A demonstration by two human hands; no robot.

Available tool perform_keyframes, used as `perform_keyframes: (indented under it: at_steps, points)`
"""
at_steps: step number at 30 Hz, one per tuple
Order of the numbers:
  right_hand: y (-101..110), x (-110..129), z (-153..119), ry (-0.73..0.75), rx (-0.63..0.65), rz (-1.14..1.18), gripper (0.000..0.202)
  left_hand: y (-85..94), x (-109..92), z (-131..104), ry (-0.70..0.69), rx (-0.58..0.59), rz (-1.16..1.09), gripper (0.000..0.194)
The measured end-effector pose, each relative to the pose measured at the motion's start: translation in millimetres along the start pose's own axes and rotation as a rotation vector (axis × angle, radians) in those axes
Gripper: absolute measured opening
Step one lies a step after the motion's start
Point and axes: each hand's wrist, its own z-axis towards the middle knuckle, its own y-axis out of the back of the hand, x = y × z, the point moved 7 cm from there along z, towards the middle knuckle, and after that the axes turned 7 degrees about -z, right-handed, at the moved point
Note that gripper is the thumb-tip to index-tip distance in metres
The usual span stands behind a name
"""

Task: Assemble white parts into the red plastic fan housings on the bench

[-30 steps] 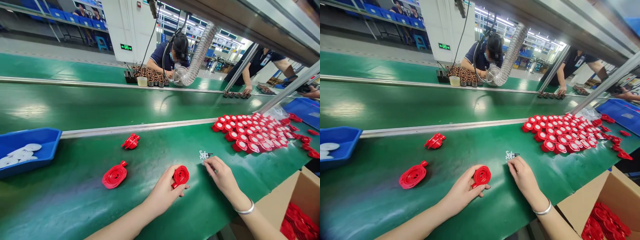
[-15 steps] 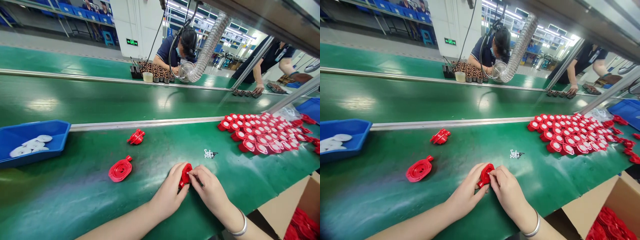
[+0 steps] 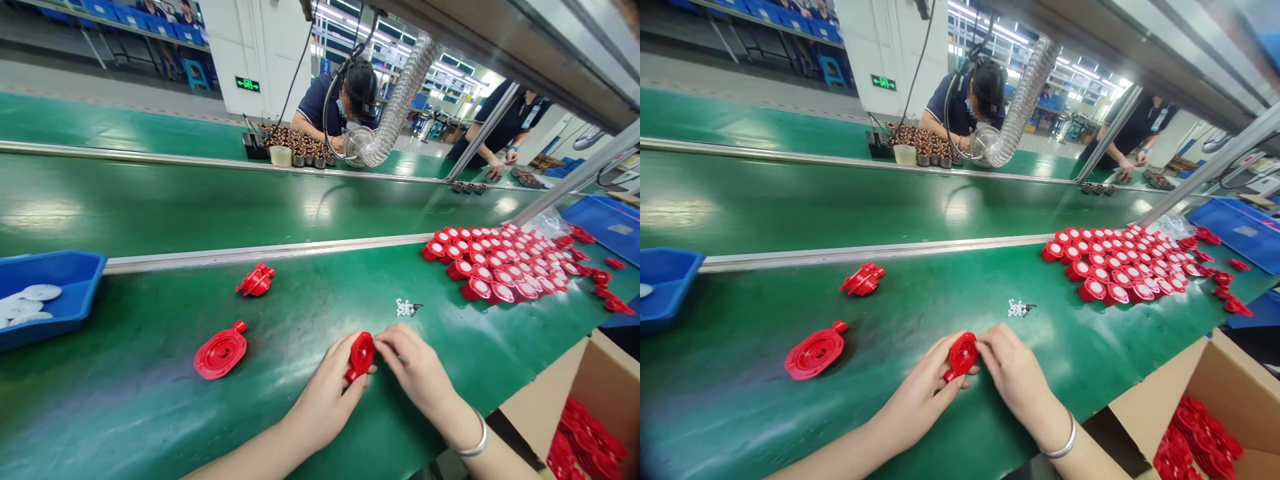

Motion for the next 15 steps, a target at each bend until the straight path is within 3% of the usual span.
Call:
perform_keyframes:
  at_steps: [4,7,10,15]
  points:
    - [37,-90,-11,-0.293,-0.164,-0.175,0.025,-4.9,9,4,0.126,0.029,-0.215,0.052]
    - [45,-132,-15,-0.333,-0.167,-0.230,0.032,-3.5,10,8,0.163,0.023,-0.235,0.057]
    - [38,-140,-11,-0.288,-0.130,-0.218,0.029,-3.2,9,10,0.181,0.033,-0.243,0.062]
    - [29,-133,-3,-0.242,-0.096,-0.211,0.029,-3.0,6,10,0.207,0.033,-0.257,0.067]
